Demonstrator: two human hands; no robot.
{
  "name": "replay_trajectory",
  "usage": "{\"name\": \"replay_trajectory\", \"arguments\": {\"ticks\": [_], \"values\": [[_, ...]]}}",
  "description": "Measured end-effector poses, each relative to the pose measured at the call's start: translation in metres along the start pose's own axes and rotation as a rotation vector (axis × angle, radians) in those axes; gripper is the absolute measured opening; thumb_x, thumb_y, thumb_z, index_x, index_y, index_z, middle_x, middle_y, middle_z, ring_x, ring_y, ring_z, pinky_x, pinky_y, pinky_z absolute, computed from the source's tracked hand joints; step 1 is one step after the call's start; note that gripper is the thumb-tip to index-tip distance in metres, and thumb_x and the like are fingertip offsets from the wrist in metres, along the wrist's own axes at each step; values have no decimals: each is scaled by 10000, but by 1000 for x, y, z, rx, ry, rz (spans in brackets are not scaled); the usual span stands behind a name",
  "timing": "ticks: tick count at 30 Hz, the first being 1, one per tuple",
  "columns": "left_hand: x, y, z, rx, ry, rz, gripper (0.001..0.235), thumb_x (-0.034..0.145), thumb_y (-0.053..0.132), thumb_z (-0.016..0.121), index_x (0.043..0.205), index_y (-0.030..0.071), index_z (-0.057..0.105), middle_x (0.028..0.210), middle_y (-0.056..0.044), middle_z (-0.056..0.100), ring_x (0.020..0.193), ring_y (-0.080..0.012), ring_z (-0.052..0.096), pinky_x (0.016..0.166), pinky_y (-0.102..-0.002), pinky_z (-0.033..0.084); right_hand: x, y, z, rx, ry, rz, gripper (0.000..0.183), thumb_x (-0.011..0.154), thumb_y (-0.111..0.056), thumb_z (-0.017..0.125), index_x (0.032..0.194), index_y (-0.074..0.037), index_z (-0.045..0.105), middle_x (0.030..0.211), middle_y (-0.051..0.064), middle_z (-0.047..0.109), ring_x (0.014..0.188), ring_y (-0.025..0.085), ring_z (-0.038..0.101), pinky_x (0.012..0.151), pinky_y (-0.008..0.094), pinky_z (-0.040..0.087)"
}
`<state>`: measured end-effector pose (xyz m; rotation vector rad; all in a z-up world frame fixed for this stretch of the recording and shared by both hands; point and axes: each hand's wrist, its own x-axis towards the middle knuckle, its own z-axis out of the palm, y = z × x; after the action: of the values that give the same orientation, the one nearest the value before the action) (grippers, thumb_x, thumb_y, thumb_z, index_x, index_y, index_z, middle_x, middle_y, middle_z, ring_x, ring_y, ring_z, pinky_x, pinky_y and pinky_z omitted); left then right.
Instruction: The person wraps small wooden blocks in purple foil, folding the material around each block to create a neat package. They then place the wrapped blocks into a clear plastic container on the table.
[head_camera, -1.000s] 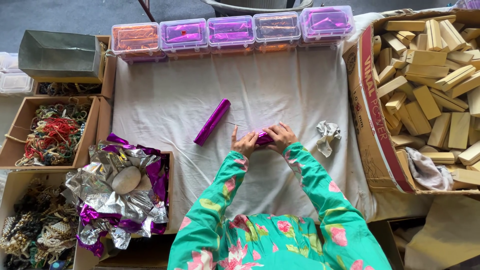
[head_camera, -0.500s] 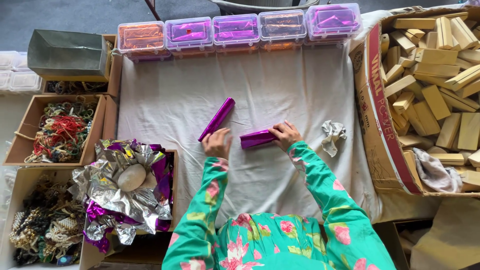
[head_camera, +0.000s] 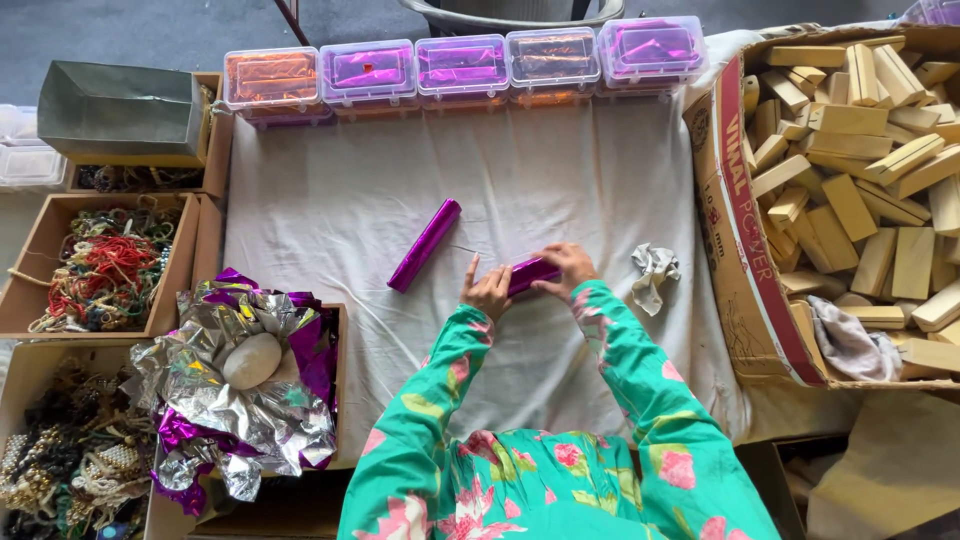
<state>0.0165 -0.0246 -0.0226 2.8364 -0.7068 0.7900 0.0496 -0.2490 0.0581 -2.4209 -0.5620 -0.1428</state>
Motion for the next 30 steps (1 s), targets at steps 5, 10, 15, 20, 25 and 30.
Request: {"name": "replay_trajectory", "arguments": {"ticks": [5, 10, 15, 20, 25, 30], "values": [[0, 3, -54, -235, -139, -170, 751, 678, 378, 883, 1336, 102, 649, 1161, -25, 744, 966, -144, 739, 1272, -555, 168, -8, 51, 14, 493, 331, 401, 436, 866, -310, 850, 1242, -125, 732, 1134, 70, 724, 1078, 211, 697, 981, 366, 553], [-9, 17, -61, -283, -175, -200, 717, 712, 361, 864, 1354, 132, 646, 1162, 7, 746, 906, -128, 740, 1279, -561, 142, -16, 59, 25, 737, 168, 528, 391, 866, -232, 826, 1213, -89, 719, 992, 41, 751, 947, 116, 712, 861, 275, 573], [-18, 19, -83, -304, -83, -289, 611, 751, 370, 840, 1296, 154, 666, 1131, 19, 748, 920, -131, 737, 1271, -567, 144, -12, 75, 16, 682, 711, 615, 216, 933, -130, 752, 1142, -78, 741, 899, 24, 725, 778, 98, 679, 756, 252, 579], [-20, -10, -96, -273, -23, -486, 648, 691, 348, 871, 1287, 166, 692, 1114, -9, 717, 966, -169, 712, 1241, -553, 188, -41, 74, 41, 632, 584, 572, 166, 956, -137, 741, 1116, -96, 756, 872, 6, 729, 769, 80, 673, 743, 244, 560], [-22, -42, -73, -230, 20, -573, 695, 662, 293, 894, 1316, 167, 695, 1124, -12, 646, 1006, -184, 685, 1256, -500, 284, -71, 65, 66, 382, 436, 601, 172, 912, -173, 771, 1079, -138, 787, 866, 13, 762, 764, 96, 706, 737, 263, 565], [-14, -50, -59, -100, -18, -543, 685, 685, 325, 906, 1315, 152, 701, 1140, -27, 623, 1007, -191, 660, 1121, -463, 376, -72, 59, 57, 244, 350, 400, 180, 887, -163, 767, 1067, -165, 782, 929, 42, 720, 780, 164, 715, 728, 309, 582]]}}
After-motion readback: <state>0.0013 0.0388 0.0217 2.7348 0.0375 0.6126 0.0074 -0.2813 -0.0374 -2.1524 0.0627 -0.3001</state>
